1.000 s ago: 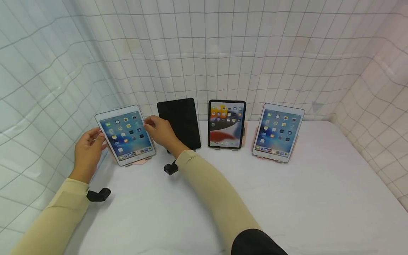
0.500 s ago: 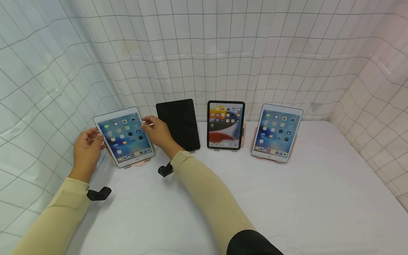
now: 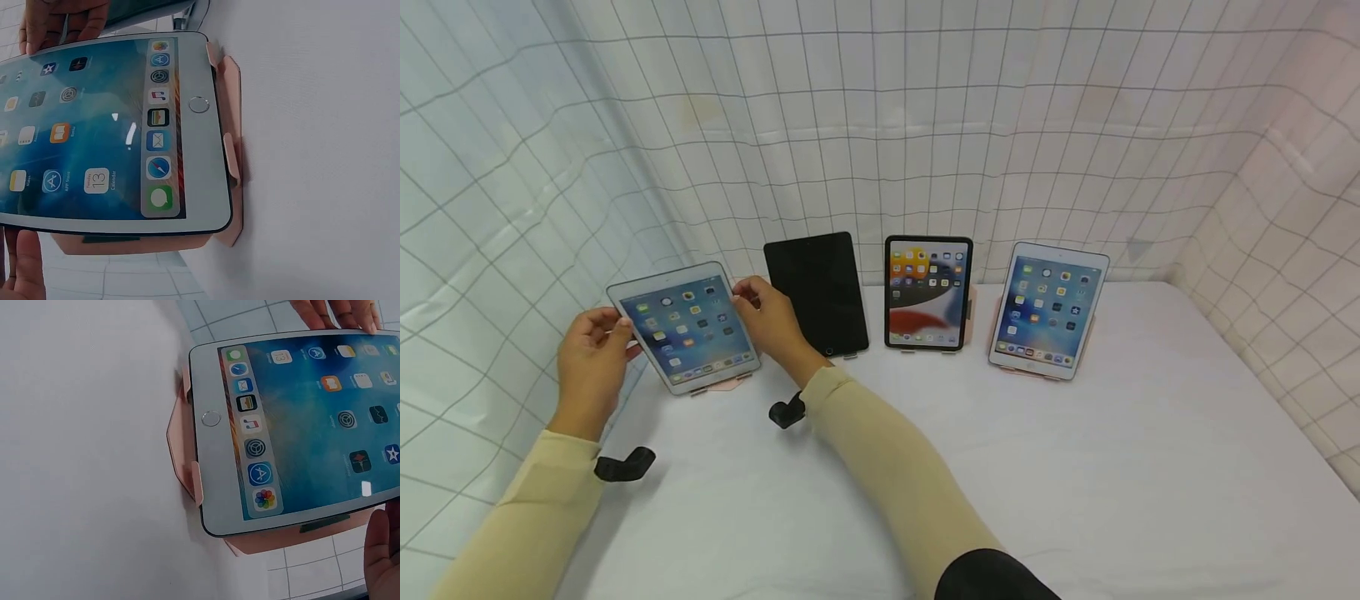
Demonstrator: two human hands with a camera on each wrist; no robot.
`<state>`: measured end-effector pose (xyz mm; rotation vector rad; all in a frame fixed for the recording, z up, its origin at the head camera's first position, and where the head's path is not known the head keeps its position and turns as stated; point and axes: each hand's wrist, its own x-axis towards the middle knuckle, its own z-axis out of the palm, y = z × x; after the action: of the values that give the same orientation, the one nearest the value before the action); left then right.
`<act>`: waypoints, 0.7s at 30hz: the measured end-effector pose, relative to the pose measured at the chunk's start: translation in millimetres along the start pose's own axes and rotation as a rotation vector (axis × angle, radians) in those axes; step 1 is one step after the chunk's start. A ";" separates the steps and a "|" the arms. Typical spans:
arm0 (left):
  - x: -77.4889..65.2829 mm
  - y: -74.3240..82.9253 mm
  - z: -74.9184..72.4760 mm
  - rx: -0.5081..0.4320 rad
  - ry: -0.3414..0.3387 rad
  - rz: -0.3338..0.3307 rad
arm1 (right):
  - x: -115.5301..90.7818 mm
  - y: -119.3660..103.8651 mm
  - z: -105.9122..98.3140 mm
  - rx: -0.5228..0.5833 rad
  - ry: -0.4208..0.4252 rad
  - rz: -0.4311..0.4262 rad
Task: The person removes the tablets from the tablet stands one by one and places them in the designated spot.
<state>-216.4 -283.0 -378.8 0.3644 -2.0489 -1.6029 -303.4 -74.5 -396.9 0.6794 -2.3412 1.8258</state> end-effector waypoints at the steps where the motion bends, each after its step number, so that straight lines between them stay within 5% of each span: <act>1: -0.9 1.7 -1.3 -0.017 -0.001 0.003 | -1.7 -0.6 -0.1 0.010 0.001 0.000; 7: -6.6 14.4 -9.8 -0.072 -0.034 -0.007 | -15.2 -3.4 0.2 0.072 0.019 0.000; 21: -24.3 19.6 -34.0 0.165 -0.290 -0.065 | -57.8 -9.4 -2.6 0.181 -0.022 0.145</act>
<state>-175.8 -293.4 -359.7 0.2702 -2.4198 -1.6070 -248.3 -57.3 -407.5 0.5637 -2.3140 2.1221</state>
